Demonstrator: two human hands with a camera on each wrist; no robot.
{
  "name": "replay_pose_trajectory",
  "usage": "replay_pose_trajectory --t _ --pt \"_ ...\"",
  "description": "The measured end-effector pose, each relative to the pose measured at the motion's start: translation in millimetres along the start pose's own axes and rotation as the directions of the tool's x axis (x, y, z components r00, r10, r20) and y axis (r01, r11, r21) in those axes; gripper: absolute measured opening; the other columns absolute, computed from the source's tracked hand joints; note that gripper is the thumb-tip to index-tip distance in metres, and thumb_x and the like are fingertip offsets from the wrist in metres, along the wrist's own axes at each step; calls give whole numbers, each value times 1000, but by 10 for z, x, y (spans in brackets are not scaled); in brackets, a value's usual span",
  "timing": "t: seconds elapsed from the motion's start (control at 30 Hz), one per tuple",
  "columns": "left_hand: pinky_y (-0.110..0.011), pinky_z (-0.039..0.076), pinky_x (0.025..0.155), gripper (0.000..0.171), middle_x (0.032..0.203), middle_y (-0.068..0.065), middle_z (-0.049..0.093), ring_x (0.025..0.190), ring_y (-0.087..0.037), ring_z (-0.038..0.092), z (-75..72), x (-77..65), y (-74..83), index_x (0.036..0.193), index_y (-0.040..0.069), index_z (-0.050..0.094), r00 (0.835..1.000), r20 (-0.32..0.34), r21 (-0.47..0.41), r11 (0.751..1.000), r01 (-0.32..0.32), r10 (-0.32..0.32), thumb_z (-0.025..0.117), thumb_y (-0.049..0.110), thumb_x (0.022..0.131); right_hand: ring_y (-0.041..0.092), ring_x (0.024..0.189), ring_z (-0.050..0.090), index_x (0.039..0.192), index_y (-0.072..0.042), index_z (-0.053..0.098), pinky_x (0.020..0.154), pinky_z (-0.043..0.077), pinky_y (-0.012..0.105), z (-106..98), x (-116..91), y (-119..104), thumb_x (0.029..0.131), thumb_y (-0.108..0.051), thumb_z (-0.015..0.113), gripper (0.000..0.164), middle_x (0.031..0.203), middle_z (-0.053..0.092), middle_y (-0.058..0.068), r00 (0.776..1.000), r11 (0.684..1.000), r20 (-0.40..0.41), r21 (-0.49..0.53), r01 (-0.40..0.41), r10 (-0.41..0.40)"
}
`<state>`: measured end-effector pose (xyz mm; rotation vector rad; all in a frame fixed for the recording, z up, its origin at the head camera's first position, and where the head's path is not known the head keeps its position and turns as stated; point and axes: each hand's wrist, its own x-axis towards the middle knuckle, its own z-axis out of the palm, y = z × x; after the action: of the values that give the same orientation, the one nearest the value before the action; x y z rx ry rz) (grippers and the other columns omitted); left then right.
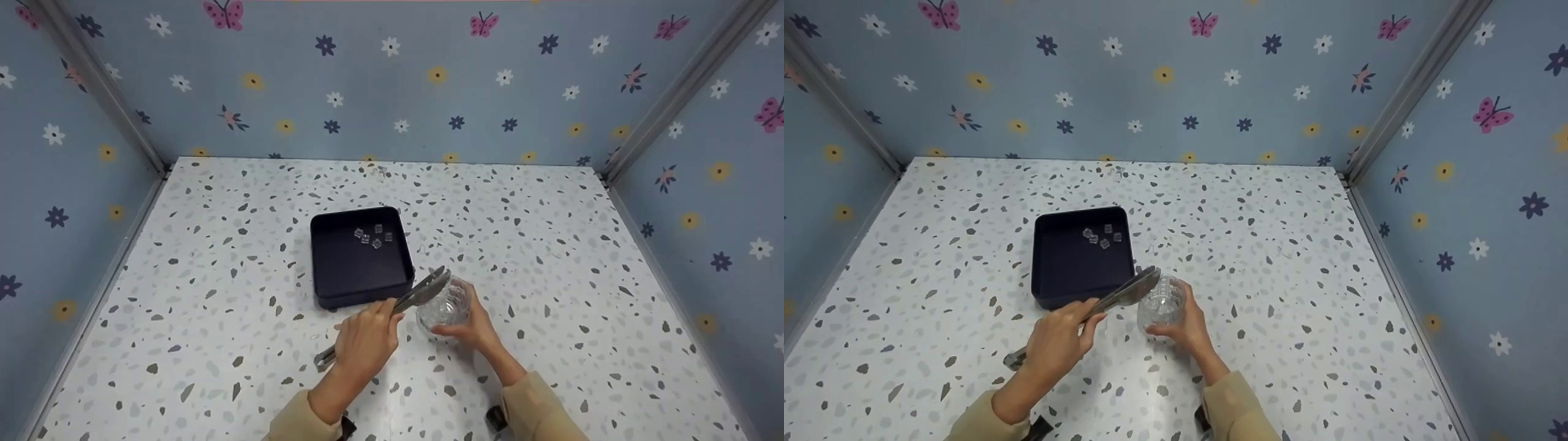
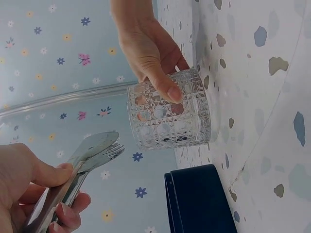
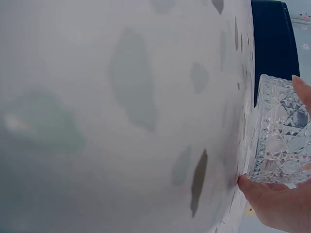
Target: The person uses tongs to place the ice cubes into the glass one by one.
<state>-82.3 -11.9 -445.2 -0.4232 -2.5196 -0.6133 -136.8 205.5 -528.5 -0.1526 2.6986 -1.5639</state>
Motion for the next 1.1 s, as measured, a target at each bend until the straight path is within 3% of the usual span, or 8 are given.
replay_pose_trajectory --t 0.53,0.73,1.1 --pt "-36 45 47 33 76 -7 59 55 -25 58 61 -7 -19 99 2 62 999 -9 42 998 38 -37 67 26 76 32 114 43 129 -13 34 94 32 46 -5 -5 -1 50 -25 86 96 124 47 16 1000 1000 -5 -4 29 -29" --pt "-36 45 46 38 80 -10 60 57 -26 58 50 -19 -66 103 0 62 996 22 52 995 85 -86 66 29 78 33 115 42 130 -13 34 94 31 47 2 -7 -7 50 -24 86 96 125 45 17 1000 1000 5 -10 4 -4" --pt "-38 45 49 41 83 -13 61 58 -29 59 38 -4 -171 104 -2 61 990 12 57 989 140 -140 67 28 76 33 115 41 130 -14 33 94 31 48 1 0 -18 49 -25 86 98 126 44 17 998 998 0 -29 -61 61"
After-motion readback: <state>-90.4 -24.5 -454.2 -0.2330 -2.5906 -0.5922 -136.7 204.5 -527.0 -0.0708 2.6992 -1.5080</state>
